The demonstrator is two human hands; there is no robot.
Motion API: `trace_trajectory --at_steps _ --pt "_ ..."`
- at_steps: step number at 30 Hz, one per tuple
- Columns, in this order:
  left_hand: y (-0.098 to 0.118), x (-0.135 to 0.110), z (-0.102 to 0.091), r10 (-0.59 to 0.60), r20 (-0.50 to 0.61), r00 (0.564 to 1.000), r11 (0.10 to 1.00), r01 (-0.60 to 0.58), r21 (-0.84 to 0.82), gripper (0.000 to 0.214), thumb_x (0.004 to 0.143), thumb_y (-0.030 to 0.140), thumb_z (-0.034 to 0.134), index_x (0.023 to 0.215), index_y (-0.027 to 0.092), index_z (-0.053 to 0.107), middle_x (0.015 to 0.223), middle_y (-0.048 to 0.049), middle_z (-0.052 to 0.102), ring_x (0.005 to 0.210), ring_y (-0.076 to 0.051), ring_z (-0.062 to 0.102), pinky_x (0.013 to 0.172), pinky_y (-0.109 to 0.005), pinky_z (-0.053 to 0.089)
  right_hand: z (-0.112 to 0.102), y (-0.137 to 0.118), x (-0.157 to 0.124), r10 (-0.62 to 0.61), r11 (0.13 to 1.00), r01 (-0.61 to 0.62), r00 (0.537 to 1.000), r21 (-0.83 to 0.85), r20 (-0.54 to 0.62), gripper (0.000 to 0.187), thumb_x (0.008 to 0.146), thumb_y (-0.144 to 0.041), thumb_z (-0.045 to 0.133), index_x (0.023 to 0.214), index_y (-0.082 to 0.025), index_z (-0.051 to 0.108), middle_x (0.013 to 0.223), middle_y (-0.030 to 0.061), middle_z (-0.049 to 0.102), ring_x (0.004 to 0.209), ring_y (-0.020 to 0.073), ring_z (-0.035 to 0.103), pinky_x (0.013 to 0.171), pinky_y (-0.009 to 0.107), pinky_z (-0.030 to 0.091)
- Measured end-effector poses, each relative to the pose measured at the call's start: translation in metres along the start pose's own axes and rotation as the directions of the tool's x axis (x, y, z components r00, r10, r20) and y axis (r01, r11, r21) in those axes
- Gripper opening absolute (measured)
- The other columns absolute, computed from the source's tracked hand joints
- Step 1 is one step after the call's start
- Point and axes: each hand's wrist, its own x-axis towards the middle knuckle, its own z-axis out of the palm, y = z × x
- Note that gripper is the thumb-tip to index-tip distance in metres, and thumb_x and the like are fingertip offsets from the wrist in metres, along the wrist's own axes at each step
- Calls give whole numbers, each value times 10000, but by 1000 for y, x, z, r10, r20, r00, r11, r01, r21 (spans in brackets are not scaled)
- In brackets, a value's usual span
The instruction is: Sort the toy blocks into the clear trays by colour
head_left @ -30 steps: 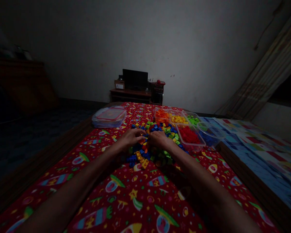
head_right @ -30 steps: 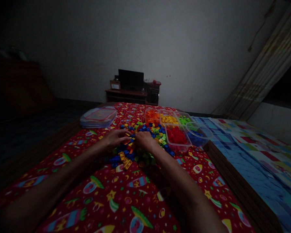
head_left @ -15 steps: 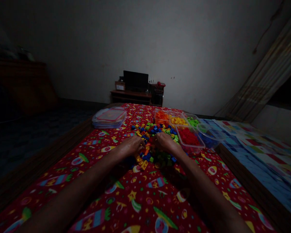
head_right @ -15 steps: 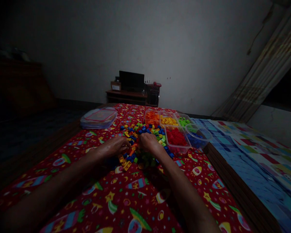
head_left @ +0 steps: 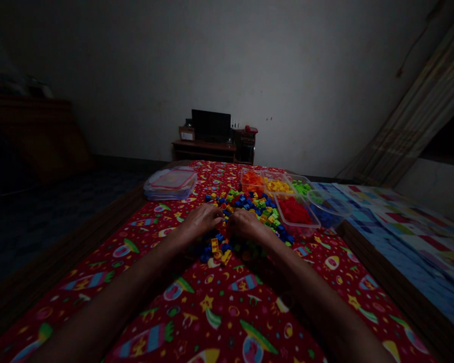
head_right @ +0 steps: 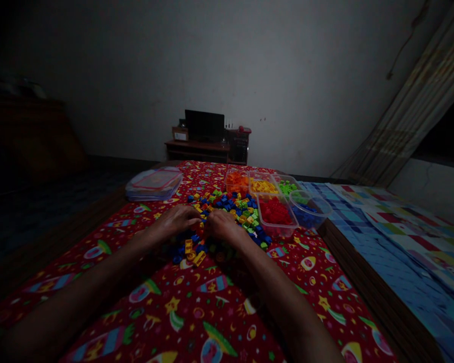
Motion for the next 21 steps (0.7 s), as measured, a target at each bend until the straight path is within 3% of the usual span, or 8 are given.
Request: trace_trajectory --at_steps 3,7,11,14,16,18,21 --pt "-2 3 3 5 6 1000 999 -6 54 228 774 310 532 778 203 733 752 -48 718 714 -193 633 607 -237 409 -5 6 -4 -4 998 4 1000 70 8 230 835 -332 555 935 -177 693 947 100 678 881 191 606 663 227 387" --pt "-4 5 7 -16 -45 999 1000 16 3 234 778 331 539 741 191 723 679 -21 705 638 -160 612 582 -221 404 -12 12 -7 91 957 -57 990 283 -110 224 843 -225 505 981 -129 654 885 76 677 771 147 592 637 216 384" --pt "-1 6 13 -96 -136 986 987 76 -145 177 753 331 597 783 185 692 673 -2 695 613 -152 615 573 -222 435 -12 16 -2 226 779 -93 964 620 -139 333 801 -214 544 1111 -111 607 952 65 668 800 136 585 666 206 421" --pt "3 7 21 -231 -56 971 897 191 -398 180 757 302 615 887 178 617 584 33 638 451 -128 573 465 -222 435 -7 17 2 168 648 -47 982 760 -83 384 795 -240 537 1151 -112 605 908 48 658 733 124 563 609 194 412" --pt "6 9 26 -263 52 963 788 245 -565 204 763 252 615 941 174 551 542 62 594 387 -112 548 425 -214 442 -4 18 2 86 660 -2 994 752 -72 329 795 -281 540 1047 -103 655 781 11 623 649 100 509 558 180 364" --pt "8 11 30 -256 107 961 697 260 -668 219 751 186 615 943 172 510 563 65 588 418 -108 574 447 -213 477 -4 19 1 53 730 0 997 683 -57 262 789 -300 541 869 -92 679 653 -24 539 588 78 438 524 177 300" --pt "8 13 29 -238 96 966 664 234 -710 211 713 133 611 894 168 508 655 39 613 518 -114 618 519 -233 517 -7 22 -5 93 815 -40 994 578 -61 221 780 -278 534 687 -98 624 580 -47 442 560 66 376 515 189 247"
